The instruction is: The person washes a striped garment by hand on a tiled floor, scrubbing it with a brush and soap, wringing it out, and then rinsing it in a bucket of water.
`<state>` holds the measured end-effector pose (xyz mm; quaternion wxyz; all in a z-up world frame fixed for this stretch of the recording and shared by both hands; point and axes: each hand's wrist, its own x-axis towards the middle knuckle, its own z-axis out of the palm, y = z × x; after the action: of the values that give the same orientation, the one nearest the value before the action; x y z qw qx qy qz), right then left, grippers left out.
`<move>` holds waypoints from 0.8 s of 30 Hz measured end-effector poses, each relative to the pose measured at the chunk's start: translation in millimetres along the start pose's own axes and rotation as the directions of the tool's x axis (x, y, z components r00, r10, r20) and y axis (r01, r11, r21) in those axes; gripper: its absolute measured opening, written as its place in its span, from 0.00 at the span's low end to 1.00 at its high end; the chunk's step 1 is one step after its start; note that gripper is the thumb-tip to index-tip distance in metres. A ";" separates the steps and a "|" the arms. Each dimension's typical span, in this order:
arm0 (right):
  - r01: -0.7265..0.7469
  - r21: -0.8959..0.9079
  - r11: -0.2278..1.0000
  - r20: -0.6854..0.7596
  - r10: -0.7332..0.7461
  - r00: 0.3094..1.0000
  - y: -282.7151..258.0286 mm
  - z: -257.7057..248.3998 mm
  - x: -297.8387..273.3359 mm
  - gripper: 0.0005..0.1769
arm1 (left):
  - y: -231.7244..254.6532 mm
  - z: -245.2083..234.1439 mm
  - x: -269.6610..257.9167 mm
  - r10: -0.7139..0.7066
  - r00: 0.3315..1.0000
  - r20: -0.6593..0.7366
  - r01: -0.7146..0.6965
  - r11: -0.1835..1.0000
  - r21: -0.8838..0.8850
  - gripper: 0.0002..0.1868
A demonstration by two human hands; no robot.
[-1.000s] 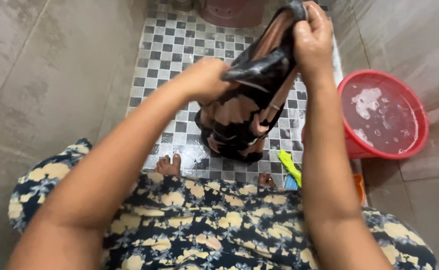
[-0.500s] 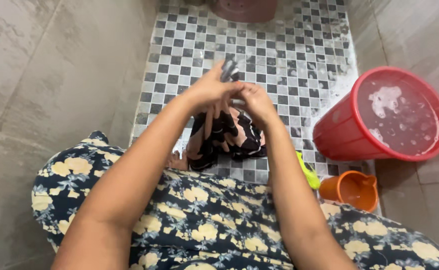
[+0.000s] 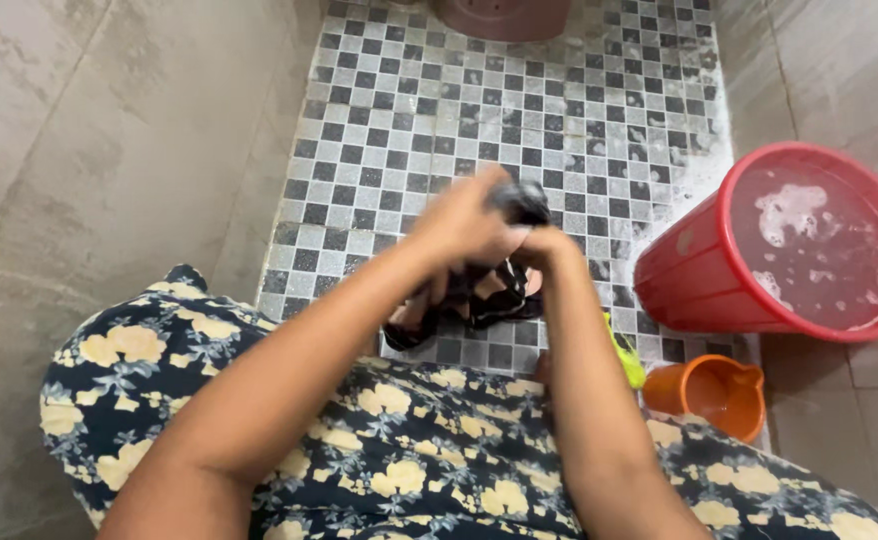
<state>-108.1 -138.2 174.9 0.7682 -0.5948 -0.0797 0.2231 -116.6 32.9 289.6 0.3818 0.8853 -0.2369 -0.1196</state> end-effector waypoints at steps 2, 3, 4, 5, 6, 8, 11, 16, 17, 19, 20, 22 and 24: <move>-0.049 -0.083 0.995 0.023 0.051 0.998 -16.8 -1.5 -13.7 0.32 | -4.7 -25.5 23.9 0.007 0.962 -0.272 -0.058 0.982 -0.179 0.18; -0.069 -0.083 0.994 -0.007 0.068 0.998 -24.9 -5.5 -19.9 0.34 | -8.5 -37.7 29.7 0.010 0.963 -0.270 -0.060 0.982 -0.178 0.18; -0.070 -0.001 0.998 -0.095 0.070 0.993 -27.2 -7.7 -25.2 0.35 | -11.4 -50.5 33.5 -0.154 0.969 -0.192 0.075 0.928 -0.366 0.17; -0.050 0.132 0.990 -0.203 0.076 0.976 -27.3 -11.8 -27.5 0.38 | -11.7 -59.1 34.9 -0.300 0.950 -0.085 0.211 0.820 -0.531 0.19; -0.049 0.131 0.990 -0.203 0.076 0.976 -26.0 -18.6 -27.2 0.38 | -10.0 -60.6 32.9 -0.299 0.950 -0.086 0.210 0.820 -0.532 0.19; 0.124 0.297 0.947 -0.310 -0.027 0.950 -14.8 -34.9 -24.4 0.35 | -6.1 -48.3 23.0 -0.347 0.871 0.347 0.488 0.531 -0.693 0.29; 0.363 0.438 0.822 -0.198 -0.306 0.931 9.4 -43.0 -5.6 0.21 | 3.6 -13.6 20.9 0.073 0.966 0.248 0.119 0.725 -0.679 0.20; 0.368 0.618 0.695 -0.472 -0.047 0.880 47.3 27.8 17.1 0.24 | -6.2 0.3 21.5 -0.104 0.990 0.093 0.136 0.868 -0.477 0.17; 0.366 0.617 0.697 -0.470 -0.047 0.881 52.8 44.0 16.1 0.24 | -11.1 3.4 25.0 -0.136 0.990 0.029 0.135 0.892 -0.431 0.18; 0.055 0.499 0.865 -0.238 0.076 0.968 58.9 65.7 12.1 0.28 | -12.6 33.6 22.1 -0.036 0.998 0.055 0.052 0.942 -0.330 0.18; 0.051 0.498 0.865 -0.234 0.077 0.969 56.5 65.6 11.7 0.28 | -13.0 49.0 18.3 0.061 0.994 0.094 -0.038 0.973 -0.227 0.18; 0.297 0.628 0.720 -0.053 -0.341 0.938 60.2 62.7 10.4 0.38 | -17.0 72.4 2.7 0.132 0.984 0.119 -0.115 0.984 -0.138 0.20; 0.273 0.633 0.725 -0.050 -0.313 0.948 75.6 55.9 22.2 0.36 | -20.3 75.2 -3.2 0.209 0.965 0.158 -0.204 0.978 -0.048 0.23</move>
<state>-128.8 -64.8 115.6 0.9455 -0.2750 -0.1159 0.1305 -142.3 0.1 223.7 0.3854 0.8372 -0.3560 -0.1544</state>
